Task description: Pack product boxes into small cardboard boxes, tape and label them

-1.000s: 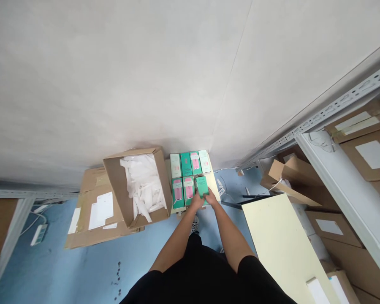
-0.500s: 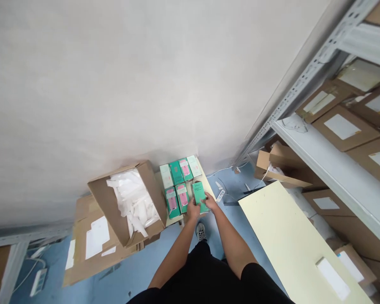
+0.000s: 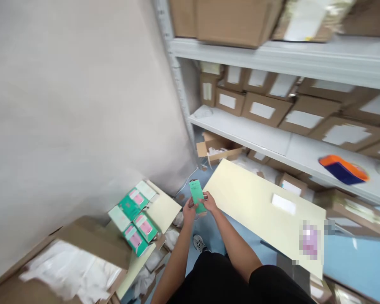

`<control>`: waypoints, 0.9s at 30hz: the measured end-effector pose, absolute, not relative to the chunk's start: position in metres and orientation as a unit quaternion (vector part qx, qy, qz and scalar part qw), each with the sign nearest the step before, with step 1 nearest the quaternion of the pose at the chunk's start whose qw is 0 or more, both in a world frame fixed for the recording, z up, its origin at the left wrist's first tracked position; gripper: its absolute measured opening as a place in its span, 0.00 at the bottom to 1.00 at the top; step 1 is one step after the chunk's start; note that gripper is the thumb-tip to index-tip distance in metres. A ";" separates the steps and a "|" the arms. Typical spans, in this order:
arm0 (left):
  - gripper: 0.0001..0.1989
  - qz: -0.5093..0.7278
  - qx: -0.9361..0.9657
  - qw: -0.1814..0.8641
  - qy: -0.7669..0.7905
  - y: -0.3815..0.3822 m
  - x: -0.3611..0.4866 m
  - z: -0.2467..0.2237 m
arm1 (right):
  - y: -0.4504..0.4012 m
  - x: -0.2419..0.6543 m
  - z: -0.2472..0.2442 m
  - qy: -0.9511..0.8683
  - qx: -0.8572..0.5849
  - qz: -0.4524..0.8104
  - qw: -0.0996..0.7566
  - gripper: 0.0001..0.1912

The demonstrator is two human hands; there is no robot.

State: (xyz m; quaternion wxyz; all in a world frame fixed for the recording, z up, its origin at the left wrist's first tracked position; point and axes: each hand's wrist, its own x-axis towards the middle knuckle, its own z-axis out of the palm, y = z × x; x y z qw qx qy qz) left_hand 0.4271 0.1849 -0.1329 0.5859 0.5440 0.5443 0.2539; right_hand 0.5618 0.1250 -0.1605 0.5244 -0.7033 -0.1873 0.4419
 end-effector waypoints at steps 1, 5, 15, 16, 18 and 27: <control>0.28 0.243 0.555 0.592 0.531 0.176 0.447 -0.133 | 0.109 0.578 -0.161 -0.171 -0.713 0.428 0.529 0.18; 0.26 0.198 0.591 0.627 0.466 0.128 0.526 -0.139 | 0.041 0.636 -0.172 -0.088 -0.752 0.349 0.552 0.16; 0.32 0.012 0.691 0.625 0.363 -0.004 0.655 -0.177 | -0.114 0.723 -0.229 0.046 -0.813 0.256 0.521 0.17; 0.34 -0.009 0.696 0.619 0.364 -0.012 0.658 -0.180 | -0.124 0.727 -0.232 0.050 -0.808 0.260 0.526 0.19; 0.35 -0.036 0.698 0.604 0.383 -0.022 0.661 -0.184 | -0.140 0.731 -0.237 0.063 -0.800 0.264 0.536 0.23; 0.27 -0.061 0.669 0.638 0.377 -0.019 0.656 -0.192 | -0.150 0.714 -0.236 0.044 -0.718 0.293 0.630 0.21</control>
